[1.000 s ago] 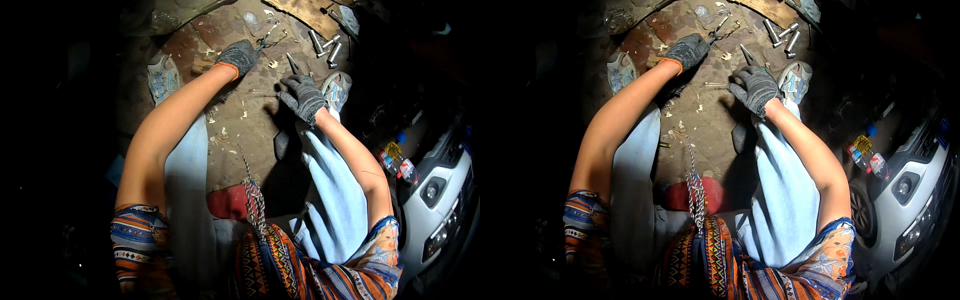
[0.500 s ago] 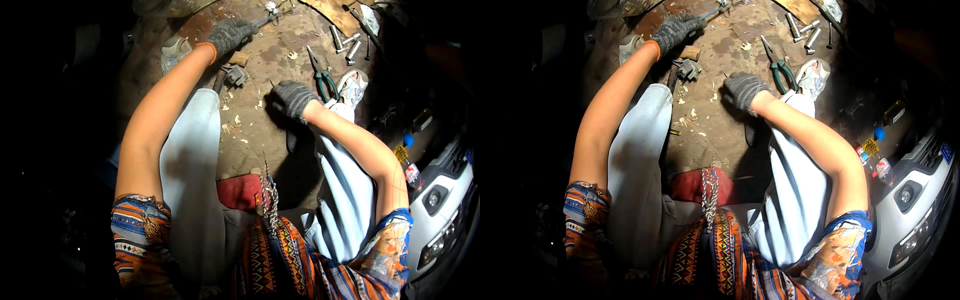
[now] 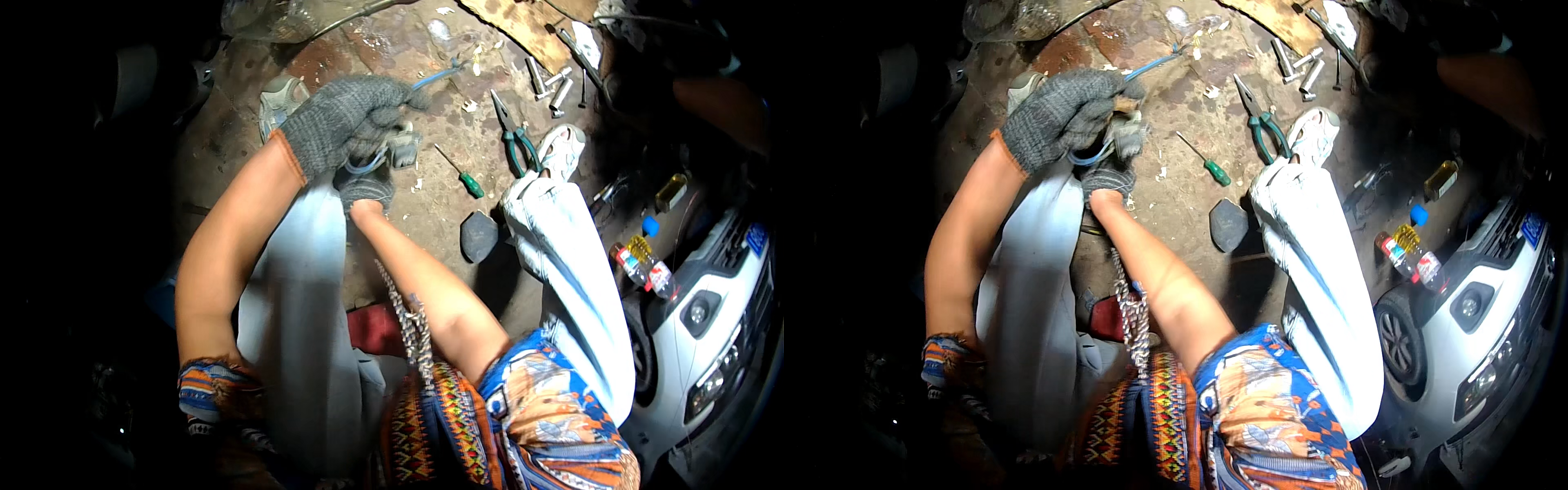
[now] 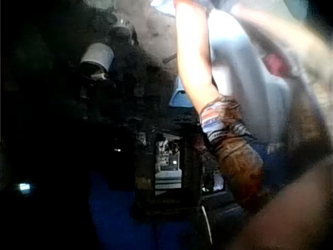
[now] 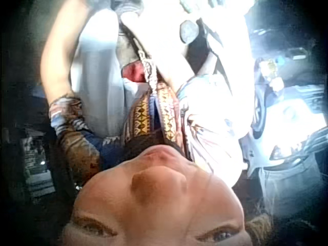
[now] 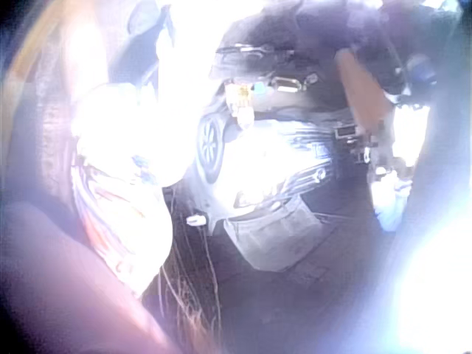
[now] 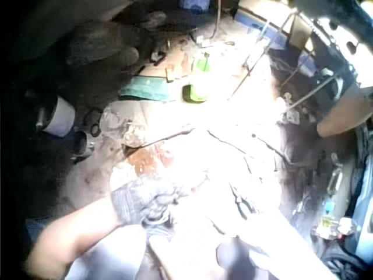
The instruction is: The person sits on the floor and uses pliers to strip the insulation from a blue wire. They then insert the wire into a white plastic electrical connector and use a hammer to tap the connector, likely to secure the connection.
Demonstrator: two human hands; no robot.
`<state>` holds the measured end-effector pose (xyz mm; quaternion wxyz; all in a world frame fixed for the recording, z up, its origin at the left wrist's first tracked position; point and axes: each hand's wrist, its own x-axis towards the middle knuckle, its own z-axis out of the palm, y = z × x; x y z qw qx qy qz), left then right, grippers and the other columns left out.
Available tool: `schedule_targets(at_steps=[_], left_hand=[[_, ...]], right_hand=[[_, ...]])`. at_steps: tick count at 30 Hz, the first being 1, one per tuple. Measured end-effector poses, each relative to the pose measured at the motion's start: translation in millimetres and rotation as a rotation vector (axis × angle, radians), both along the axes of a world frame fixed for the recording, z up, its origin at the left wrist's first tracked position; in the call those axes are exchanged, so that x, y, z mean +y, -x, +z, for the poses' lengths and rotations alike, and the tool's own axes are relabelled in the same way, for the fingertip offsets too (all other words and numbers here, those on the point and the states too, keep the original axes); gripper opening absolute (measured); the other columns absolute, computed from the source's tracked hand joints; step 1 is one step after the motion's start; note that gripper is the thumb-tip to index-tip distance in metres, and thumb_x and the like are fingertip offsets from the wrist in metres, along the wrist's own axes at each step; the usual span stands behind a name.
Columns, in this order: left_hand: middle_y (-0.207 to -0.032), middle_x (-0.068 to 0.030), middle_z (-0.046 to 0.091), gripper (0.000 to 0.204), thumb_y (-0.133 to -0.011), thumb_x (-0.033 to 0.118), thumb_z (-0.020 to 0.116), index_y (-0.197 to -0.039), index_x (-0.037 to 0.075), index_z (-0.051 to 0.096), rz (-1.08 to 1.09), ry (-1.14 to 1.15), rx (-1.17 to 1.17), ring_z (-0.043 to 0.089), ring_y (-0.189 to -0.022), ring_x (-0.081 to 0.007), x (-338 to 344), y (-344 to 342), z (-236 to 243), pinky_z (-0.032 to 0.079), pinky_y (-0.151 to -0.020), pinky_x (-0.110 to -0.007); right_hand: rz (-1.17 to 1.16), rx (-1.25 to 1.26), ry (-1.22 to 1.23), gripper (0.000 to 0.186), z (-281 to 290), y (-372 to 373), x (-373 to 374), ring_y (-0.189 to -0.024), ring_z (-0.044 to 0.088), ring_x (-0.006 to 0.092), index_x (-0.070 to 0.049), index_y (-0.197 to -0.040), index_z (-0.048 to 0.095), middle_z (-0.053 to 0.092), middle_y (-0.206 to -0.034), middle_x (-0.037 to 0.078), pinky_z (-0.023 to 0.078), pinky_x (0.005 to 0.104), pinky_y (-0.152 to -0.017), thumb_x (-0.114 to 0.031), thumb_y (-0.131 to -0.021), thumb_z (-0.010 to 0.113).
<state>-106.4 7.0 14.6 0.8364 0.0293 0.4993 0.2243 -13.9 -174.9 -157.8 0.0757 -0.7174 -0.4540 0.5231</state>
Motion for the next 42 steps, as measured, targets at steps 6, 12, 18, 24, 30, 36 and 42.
schedule_targets(at_steps=[6,12,18,24,30,36,42], left_hand=[[-0.091,-0.0073,0.062,0.027,-0.089,0.018,0.051,-0.107,0.001,0.061,-0.384,-0.778,0.316,0.058,-0.08,-0.0137,-38,24,14,0.048,-0.07,-0.026],[-0.106,-0.012,0.062,0.024,-0.088,0.015,0.05,-0.102,0.003,0.065,-0.409,-0.345,0.27,0.059,-0.096,-0.0211,-13,0,-11,0.046,-0.084,-0.031],[-0.088,-0.0103,0.066,0.021,-0.084,0.015,0.053,-0.099,0.008,0.066,-0.631,-0.669,0.593,0.062,-0.08,-0.0265,7,-46,-121,0.049,-0.073,-0.037],[-0.085,-0.0209,0.063,0.032,-0.074,0.028,0.058,-0.084,-0.002,0.064,-1.016,-0.694,0.861,0.061,-0.074,-0.033,22,-64,-220,0.048,-0.07,-0.041],[-0.09,-0.0129,0.065,0.02,-0.079,0.018,0.054,-0.094,0.015,0.067,-1.032,-0.719,1.013,0.062,-0.082,-0.0304,13,-68,-230,0.048,-0.071,-0.041],[-0.09,-0.014,0.065,0.021,-0.079,0.019,0.054,-0.095,0.014,0.067,-1.082,-0.868,1.068,0.062,-0.083,-0.0315,20,-75,-200,0.049,-0.071,-0.041],[-0.087,-0.0147,0.064,0.02,-0.078,0.02,0.051,-0.088,0.013,0.067,-1.038,-1.079,1.114,0.061,-0.081,-0.0336,21,-78,-187,0.049,-0.071,-0.042]], right_hand=[[-0.009,0.572,0.11,0.032,-7,-46,12,-0.082,0.055,0.0234,-0.002,-0.109,0.049,0.057,-0.098,0.011,0.046,0.0332,-0.071,-0.021,-0.084,0.058],[-0.59,1.05,0.758,0.018,94,-122,47,-0.045,0.044,0.0087,-0.006,-0.095,0.052,0.054,-0.066,0.002,0.034,0.022,-0.039,-0.016,-0.083,0.06],[-0.457,0.565,0.319,0.016,109,-132,19,-0.05,0.046,0.0082,-0.006,-0.095,0.051,0.051,-0.067,0.001,0.036,0.0218,-0.043,-0.016,-0.086,0.059],[-0.872,0.968,0.25,0.018,83,-164,53,-0.059,0.053,0.0122,-0.011,-0.09,0.055,0.055,-0.073,0.004,0.038,0.0257,-0.045,-0.026,-0.093,0.046],[0.019,-0.155,-0.578,0.033,77,-152,99,-0.072,0.056,0.0347,0.0,-0.099,0.057,0.059,-0.081,0.018,0.043,0.0429,-0.065,-0.027,-0.094,0.039],[0.038,-0.424,-0.308,0.041,64,-123,135,-0.078,0.056,0.0375,0.003,-0.1,0.057,0.059,-0.083,0.024,0.043,0.0453,-0.068,-0.033,-0.094,0.037],[0.247,-0.469,-0.443,0.036,70,-137,138,-0.066,0.056,0.0353,0.002,-0.107,0.054,0.058,-0.074,0.02,0.043,0.0441,-0.058,-0.029,-0.095,0.038]])
